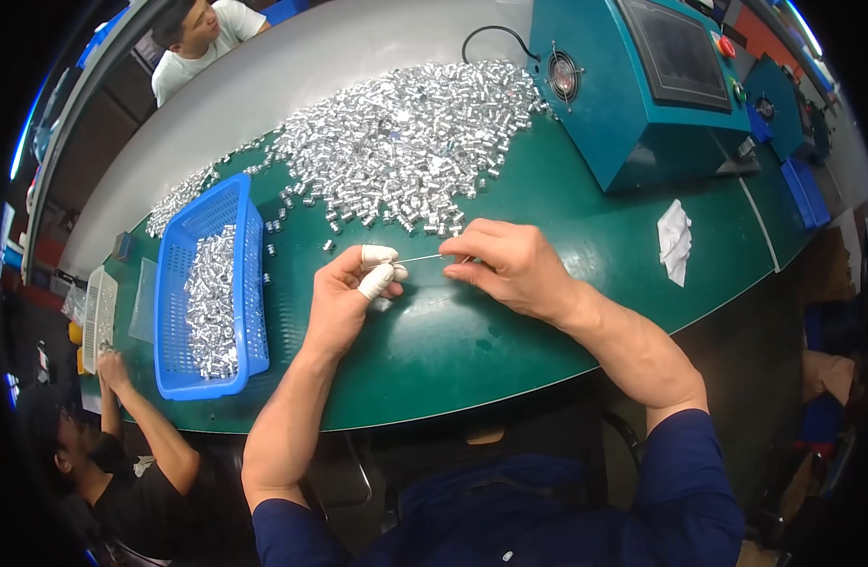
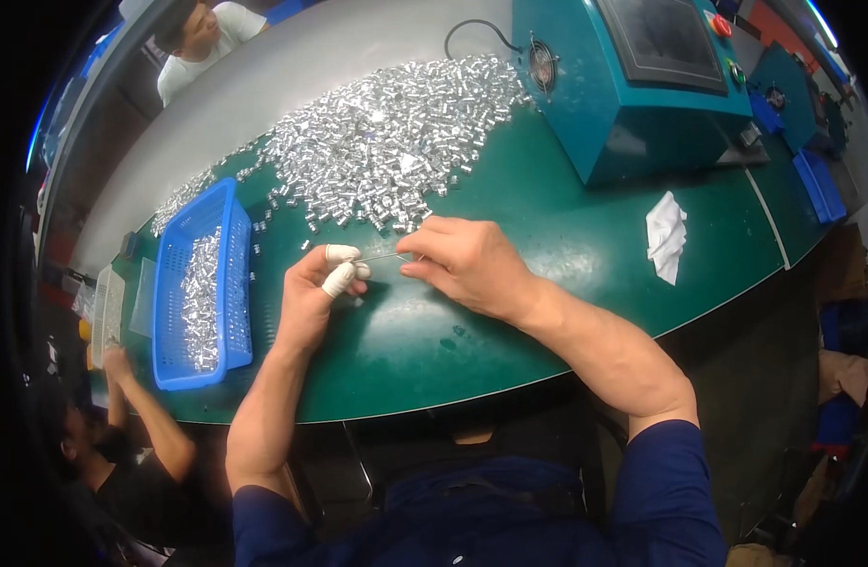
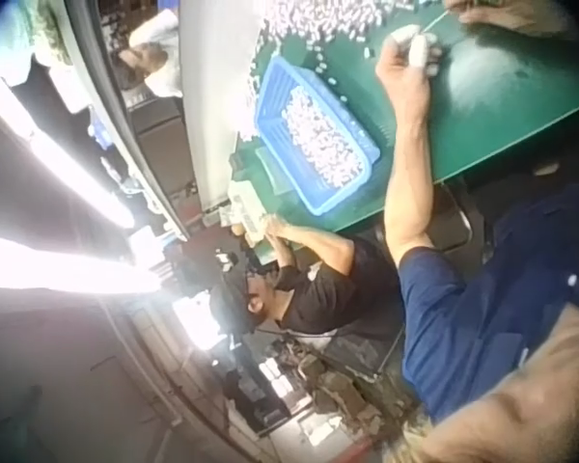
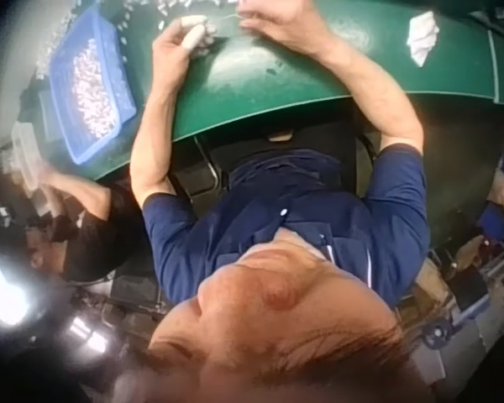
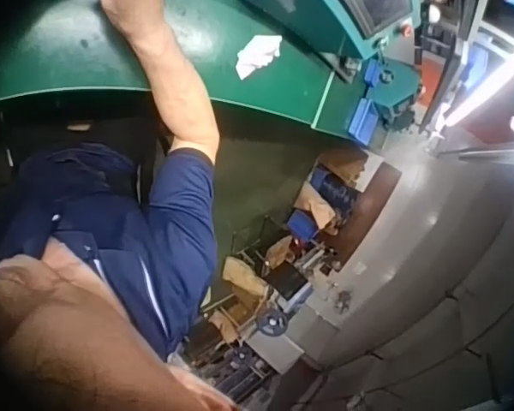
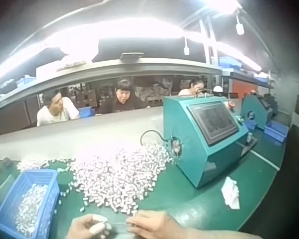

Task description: Threading small metal or plastic components onto a thin wire at an assembly workstation.

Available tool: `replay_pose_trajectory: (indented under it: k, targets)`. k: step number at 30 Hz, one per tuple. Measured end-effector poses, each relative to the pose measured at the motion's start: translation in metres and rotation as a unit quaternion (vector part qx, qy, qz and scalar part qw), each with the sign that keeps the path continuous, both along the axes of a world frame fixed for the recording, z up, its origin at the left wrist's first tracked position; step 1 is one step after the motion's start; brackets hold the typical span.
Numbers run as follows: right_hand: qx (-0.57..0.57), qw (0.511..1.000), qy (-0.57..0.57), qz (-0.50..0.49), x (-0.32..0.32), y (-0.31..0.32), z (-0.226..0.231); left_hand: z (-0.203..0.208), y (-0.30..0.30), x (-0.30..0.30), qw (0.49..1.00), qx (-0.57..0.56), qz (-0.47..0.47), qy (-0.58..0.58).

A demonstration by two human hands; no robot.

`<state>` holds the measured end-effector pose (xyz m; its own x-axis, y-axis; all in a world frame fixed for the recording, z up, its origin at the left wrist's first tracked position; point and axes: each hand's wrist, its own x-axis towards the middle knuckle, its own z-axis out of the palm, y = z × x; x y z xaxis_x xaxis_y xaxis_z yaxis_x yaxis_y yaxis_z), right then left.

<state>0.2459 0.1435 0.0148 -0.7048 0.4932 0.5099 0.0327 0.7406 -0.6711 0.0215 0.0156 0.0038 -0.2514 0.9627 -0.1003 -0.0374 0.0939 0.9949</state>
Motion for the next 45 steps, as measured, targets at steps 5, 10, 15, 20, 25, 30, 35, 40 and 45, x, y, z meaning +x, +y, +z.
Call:
replay_pose_trajectory:
  k: [5,10,15,20,25,30,35,40,45]
  targets:
    - [0.126,0.991,0.036,0.018,-0.004,0.004,-0.013,-0.008,-0.001,0.003,0.999,0.032,-0.014,0.040]
    - [-0.474,0.873,-0.087,0.072,0.000,0.007,-0.001,-0.015,-0.003,0.008,0.996,0.059,-0.001,0.073]
    - [-0.043,0.998,0.040,-0.008,0.003,0.000,0.002,-0.004,0.001,0.006,1.000,0.019,0.004,-0.003]
    - [-0.295,0.953,-0.061,0.009,0.000,0.004,0.002,-0.012,-0.004,0.007,0.990,0.087,0.004,0.113]
    - [-0.452,0.891,-0.039,0.034,0.001,0.006,-0.003,-0.009,0.000,0.011,0.996,0.074,0.001,0.058]
    - [0.021,0.997,0.072,0.023,-0.004,0.002,-0.006,-0.004,-0.003,0.001,1.000,0.010,0.002,0.027]
    - [-0.476,0.873,-0.072,0.082,0.000,0.004,0.000,-0.006,-0.008,0.012,0.987,0.087,0.016,0.131]
    - [-0.608,0.784,-0.023,0.124,0.005,0.007,-0.005,0.009,-0.008,0.017,0.907,0.201,0.004,0.369]
    - [-0.343,0.939,-0.008,0.036,0.001,-0.001,-0.001,-0.003,-0.006,0.011,0.981,0.128,0.025,0.144]
